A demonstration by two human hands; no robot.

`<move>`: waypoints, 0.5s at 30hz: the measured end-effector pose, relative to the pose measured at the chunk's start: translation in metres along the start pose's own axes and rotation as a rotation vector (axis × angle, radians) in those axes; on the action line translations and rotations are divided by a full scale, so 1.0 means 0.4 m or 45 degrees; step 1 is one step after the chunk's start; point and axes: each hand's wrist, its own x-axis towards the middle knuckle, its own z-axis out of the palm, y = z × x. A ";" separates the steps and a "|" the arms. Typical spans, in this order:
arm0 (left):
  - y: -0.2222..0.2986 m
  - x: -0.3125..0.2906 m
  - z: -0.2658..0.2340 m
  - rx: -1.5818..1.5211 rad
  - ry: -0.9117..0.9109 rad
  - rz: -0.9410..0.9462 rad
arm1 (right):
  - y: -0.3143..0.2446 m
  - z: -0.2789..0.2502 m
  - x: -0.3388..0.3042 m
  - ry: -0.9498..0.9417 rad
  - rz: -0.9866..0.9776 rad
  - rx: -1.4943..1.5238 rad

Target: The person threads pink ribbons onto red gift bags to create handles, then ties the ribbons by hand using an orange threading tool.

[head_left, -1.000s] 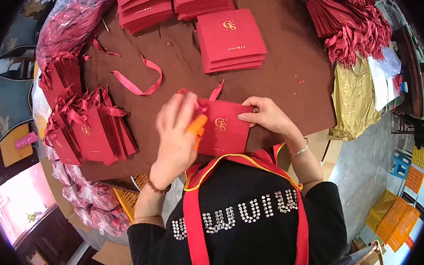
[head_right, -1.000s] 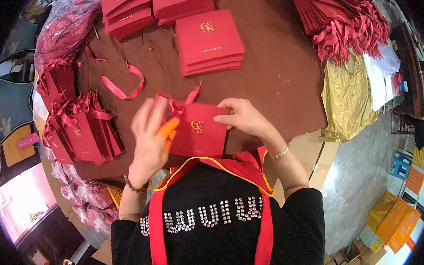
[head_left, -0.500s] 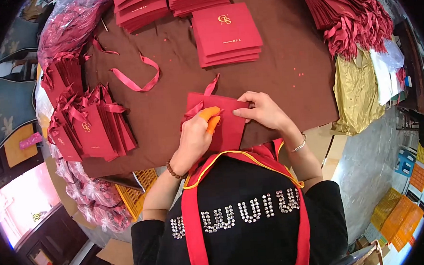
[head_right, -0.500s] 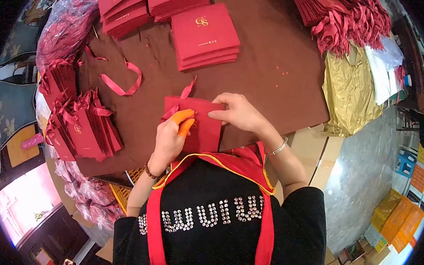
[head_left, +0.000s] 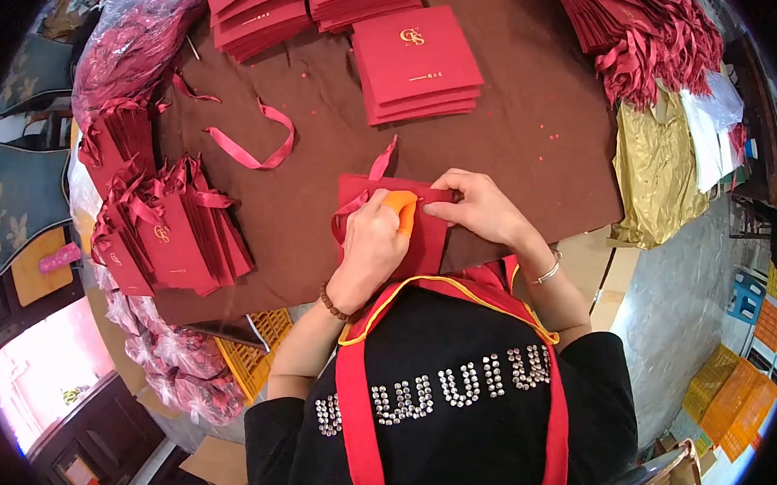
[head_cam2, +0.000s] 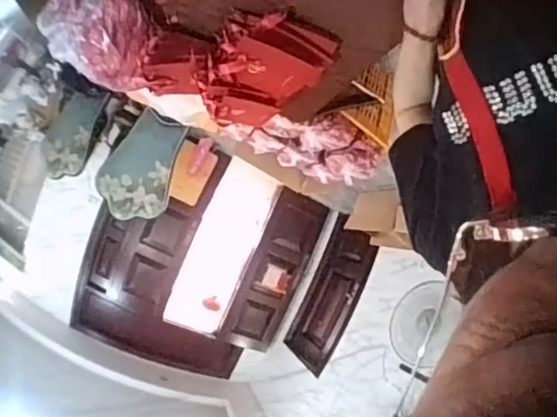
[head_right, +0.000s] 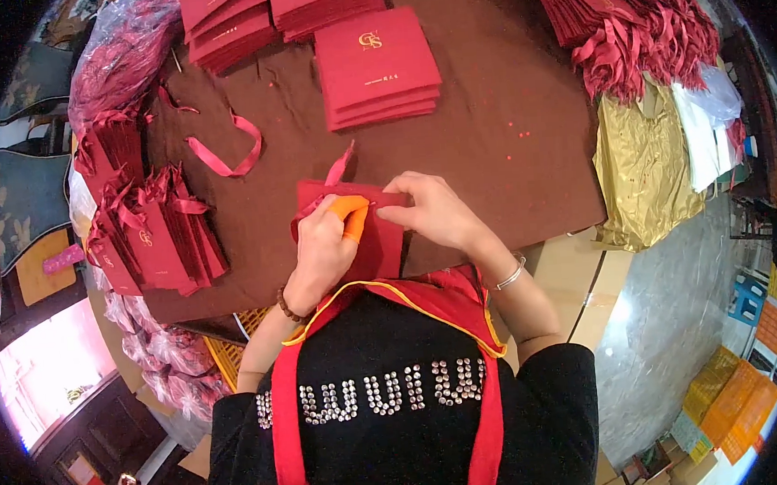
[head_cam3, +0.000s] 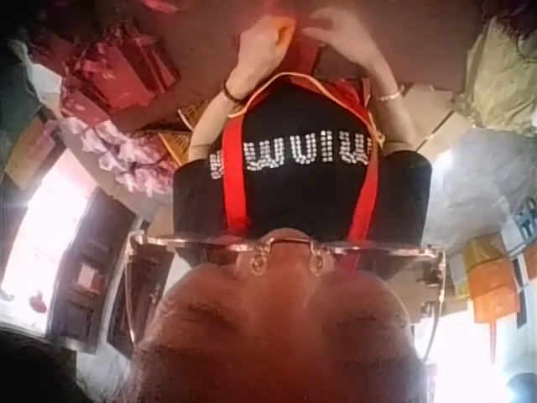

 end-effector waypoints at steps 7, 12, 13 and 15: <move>0.000 0.006 0.000 0.008 0.007 0.036 | -0.012 0.005 -0.007 0.060 -0.106 -0.099; 0.002 0.007 -0.005 0.004 0.011 0.045 | -0.018 0.011 -0.016 0.119 -0.148 -0.128; 0.007 0.009 -0.008 0.004 0.013 0.045 | -0.019 0.011 -0.018 0.119 -0.150 -0.129; 0.020 0.013 -0.015 0.028 0.032 0.091 | -0.020 0.010 -0.021 0.131 -0.143 -0.135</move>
